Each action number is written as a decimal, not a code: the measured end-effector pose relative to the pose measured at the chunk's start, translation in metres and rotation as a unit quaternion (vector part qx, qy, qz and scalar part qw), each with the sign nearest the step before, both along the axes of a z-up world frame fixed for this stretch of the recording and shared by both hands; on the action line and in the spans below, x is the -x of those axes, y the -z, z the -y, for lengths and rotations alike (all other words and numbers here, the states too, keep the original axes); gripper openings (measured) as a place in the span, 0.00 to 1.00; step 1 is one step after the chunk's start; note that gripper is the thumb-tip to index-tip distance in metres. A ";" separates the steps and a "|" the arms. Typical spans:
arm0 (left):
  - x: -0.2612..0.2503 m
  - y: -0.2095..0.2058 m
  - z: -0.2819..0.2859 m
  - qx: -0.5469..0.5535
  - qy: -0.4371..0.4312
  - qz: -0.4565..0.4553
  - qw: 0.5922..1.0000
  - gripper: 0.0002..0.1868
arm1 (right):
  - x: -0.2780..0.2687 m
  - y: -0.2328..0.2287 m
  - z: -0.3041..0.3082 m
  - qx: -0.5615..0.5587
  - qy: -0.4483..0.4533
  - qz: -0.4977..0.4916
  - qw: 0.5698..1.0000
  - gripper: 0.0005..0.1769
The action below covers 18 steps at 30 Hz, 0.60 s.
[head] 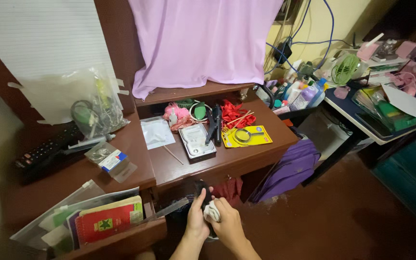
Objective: The person wipes several small electronic and miscellaneous items on a cluttered desk using a white cloth. They handle a black remote control, a silver hard drive, a small white rectangular device, and a pink ribbon-like object, wiping each one and placing it back on the desk.
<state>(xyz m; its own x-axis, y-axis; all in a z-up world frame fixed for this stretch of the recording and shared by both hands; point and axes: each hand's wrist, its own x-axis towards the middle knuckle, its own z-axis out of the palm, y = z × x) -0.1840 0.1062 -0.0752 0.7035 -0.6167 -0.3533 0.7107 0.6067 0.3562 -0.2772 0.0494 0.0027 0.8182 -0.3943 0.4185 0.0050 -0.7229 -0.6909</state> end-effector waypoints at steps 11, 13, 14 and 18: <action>0.006 -0.004 -0.003 -0.040 -0.043 0.079 0.995 0.22 | -0.016 0.029 -0.001 -0.074 0.036 0.055 0.995 0.10; 0.004 0.000 -0.004 -0.032 -0.036 0.095 0.994 0.22 | -0.015 0.030 0.004 -0.105 0.034 0.044 0.993 0.09; 0.003 0.000 -0.004 -0.036 -0.029 0.101 0.994 0.21 | -0.015 0.031 0.006 -0.121 0.033 0.038 0.991 0.09; 0.003 -0.004 -0.006 -0.065 -0.015 0.120 0.991 0.21 | -0.015 0.043 0.009 -0.186 0.029 0.037 0.981 0.07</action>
<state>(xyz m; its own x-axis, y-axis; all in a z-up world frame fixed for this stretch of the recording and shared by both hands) -0.1875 0.1119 -0.0716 0.7947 -0.5541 -0.2478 0.5777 0.5652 0.5888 -0.2619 0.0407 -0.0404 0.7628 -0.5758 0.2941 0.0315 -0.4212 -0.9064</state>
